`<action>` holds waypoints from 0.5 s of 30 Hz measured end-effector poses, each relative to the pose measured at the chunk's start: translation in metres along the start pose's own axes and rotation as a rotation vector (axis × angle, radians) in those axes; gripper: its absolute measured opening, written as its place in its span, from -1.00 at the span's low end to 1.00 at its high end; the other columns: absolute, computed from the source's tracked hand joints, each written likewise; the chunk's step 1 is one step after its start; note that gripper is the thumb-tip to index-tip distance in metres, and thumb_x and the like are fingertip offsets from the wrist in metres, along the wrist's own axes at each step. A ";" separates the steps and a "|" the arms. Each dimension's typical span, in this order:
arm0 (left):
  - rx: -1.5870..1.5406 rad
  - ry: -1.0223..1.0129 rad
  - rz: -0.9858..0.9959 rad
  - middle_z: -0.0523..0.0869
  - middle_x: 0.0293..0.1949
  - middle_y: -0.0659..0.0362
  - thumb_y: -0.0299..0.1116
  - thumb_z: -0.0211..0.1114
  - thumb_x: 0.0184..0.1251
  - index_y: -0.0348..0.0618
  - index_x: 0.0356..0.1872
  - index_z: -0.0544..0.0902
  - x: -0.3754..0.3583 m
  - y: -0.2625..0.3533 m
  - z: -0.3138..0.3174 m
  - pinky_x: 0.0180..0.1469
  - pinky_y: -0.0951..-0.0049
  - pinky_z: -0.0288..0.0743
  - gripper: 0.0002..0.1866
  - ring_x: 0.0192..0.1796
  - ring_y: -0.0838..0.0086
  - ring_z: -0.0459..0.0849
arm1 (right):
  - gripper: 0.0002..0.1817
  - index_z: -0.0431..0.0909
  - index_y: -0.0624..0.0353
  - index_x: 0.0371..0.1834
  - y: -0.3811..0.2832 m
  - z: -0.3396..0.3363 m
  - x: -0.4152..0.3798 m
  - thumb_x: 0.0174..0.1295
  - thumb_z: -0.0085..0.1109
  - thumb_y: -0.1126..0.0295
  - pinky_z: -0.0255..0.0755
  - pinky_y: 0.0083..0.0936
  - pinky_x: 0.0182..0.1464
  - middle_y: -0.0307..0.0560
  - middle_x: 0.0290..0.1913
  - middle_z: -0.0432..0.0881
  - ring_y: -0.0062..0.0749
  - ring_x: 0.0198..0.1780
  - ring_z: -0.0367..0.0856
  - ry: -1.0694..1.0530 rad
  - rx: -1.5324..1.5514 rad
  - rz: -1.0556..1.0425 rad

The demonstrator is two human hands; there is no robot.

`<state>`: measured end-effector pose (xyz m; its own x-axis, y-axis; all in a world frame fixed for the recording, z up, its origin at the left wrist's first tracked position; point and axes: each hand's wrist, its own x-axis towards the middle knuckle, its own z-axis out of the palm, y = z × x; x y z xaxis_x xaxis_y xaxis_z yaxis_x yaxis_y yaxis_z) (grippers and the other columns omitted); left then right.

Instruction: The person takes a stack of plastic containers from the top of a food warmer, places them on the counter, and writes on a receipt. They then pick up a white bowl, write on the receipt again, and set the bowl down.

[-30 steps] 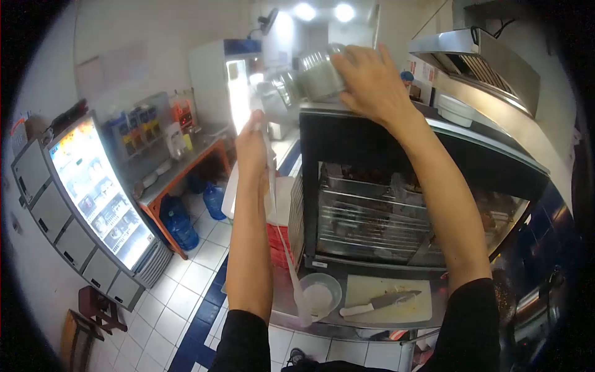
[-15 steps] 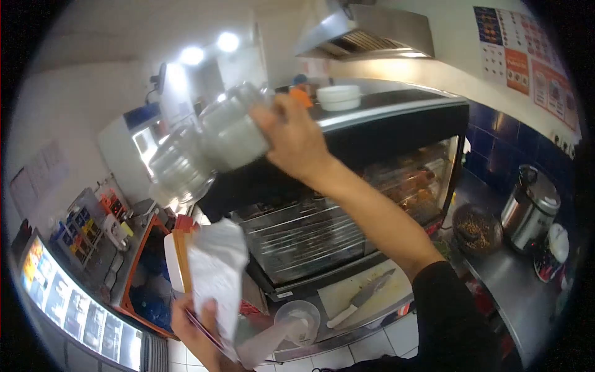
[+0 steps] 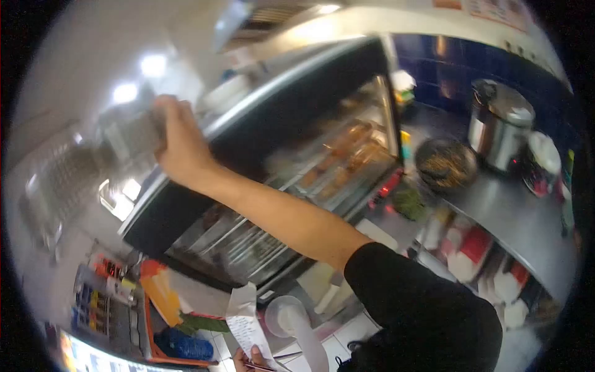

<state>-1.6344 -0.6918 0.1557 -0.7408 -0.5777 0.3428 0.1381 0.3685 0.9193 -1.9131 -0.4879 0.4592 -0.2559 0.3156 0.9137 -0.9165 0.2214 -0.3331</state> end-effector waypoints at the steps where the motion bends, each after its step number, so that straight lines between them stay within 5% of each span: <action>1: 0.198 -0.035 0.190 0.51 -0.46 0.30 -0.43 0.45 0.30 -0.37 -0.08 0.64 -0.002 -0.010 -0.004 -0.53 0.60 0.20 -0.73 -0.50 0.65 0.33 | -0.30 0.21 0.06 0.22 0.002 -0.032 -0.008 -0.03 0.26 0.68 0.43 0.03 0.12 0.33 0.04 0.38 0.41 0.13 0.44 -0.039 0.015 0.051; 3: 0.383 -0.244 0.014 0.57 -0.37 0.21 -0.32 0.43 0.35 -0.41 0.00 0.58 -0.008 0.006 -0.007 -0.43 0.56 0.34 -0.63 -0.43 0.57 0.43 | -0.42 0.28 0.12 0.16 0.000 -0.102 -0.035 0.03 0.24 0.62 0.40 0.01 0.13 0.31 -0.01 0.46 0.34 0.11 0.46 -0.207 -0.001 0.177; 6: -0.071 -0.336 -0.264 0.62 -0.22 0.07 -0.18 0.33 0.43 -0.38 -0.02 0.52 -0.030 0.016 0.036 -0.22 0.47 0.48 -0.59 -0.26 0.42 0.57 | -0.44 0.34 0.20 0.19 0.029 -0.214 -0.128 0.05 0.21 0.58 0.36 -0.15 0.26 0.21 0.10 0.52 0.13 0.22 0.49 -0.237 -0.082 0.212; 9: -0.082 -0.631 0.270 0.63 -0.11 -0.02 0.01 0.28 0.42 -0.34 -0.02 0.48 -0.015 -0.077 0.082 -0.03 0.39 0.50 -0.48 -0.10 0.30 0.62 | -0.41 0.39 0.26 0.17 0.007 -0.346 -0.244 -0.02 0.28 0.52 0.37 -0.25 0.28 0.14 0.13 0.52 -0.11 0.25 0.50 -0.176 -0.164 0.601; 11: -0.137 -0.751 0.197 0.63 -0.13 0.03 0.13 0.35 0.32 -0.30 -0.01 0.51 -0.032 -0.059 0.145 -0.03 0.38 0.49 -0.39 -0.11 0.31 0.63 | -0.47 0.45 0.25 0.13 -0.020 -0.443 -0.307 0.02 0.29 0.50 0.41 -0.32 0.22 0.04 0.14 0.54 -0.21 0.16 0.54 -0.053 -0.199 0.707; 13: -0.146 -0.803 0.116 0.63 -0.14 0.08 0.14 0.36 0.30 -0.29 -0.04 0.52 -0.089 0.036 0.204 -0.03 0.38 0.49 -0.39 -0.12 0.33 0.64 | -0.49 0.46 0.22 0.11 -0.071 -0.519 -0.355 0.01 0.29 0.54 0.45 -0.35 0.15 -0.01 0.08 0.57 -0.25 0.10 0.56 0.058 -0.524 0.788; 14: 0.085 -1.011 0.173 0.65 -0.15 0.09 -0.11 0.35 0.40 -0.27 -0.11 0.53 -0.079 0.019 0.233 0.00 0.36 0.51 -0.62 -0.11 0.32 0.67 | -0.49 0.47 0.20 0.11 -0.098 -0.553 -0.372 0.01 0.31 0.55 0.45 -0.36 0.17 -0.03 0.08 0.58 -0.26 0.10 0.57 0.080 -0.583 0.850; 15: -0.088 -1.033 0.159 0.58 -0.28 0.17 -0.19 0.33 0.41 -0.30 -0.19 0.54 -0.110 0.042 0.268 -0.08 0.46 0.46 -0.68 -0.19 0.43 0.59 | -0.48 0.49 0.18 0.12 -0.122 -0.576 -0.380 0.01 0.33 0.55 0.46 -0.37 0.19 -0.04 0.08 0.59 -0.28 0.10 0.58 0.099 -0.638 0.908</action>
<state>-1.7232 -0.4176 0.1052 -0.9053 0.3905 0.1669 0.2993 0.3078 0.9032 -1.5273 -0.1032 0.0185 -0.6995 0.6670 0.2566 -0.0677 0.2955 -0.9529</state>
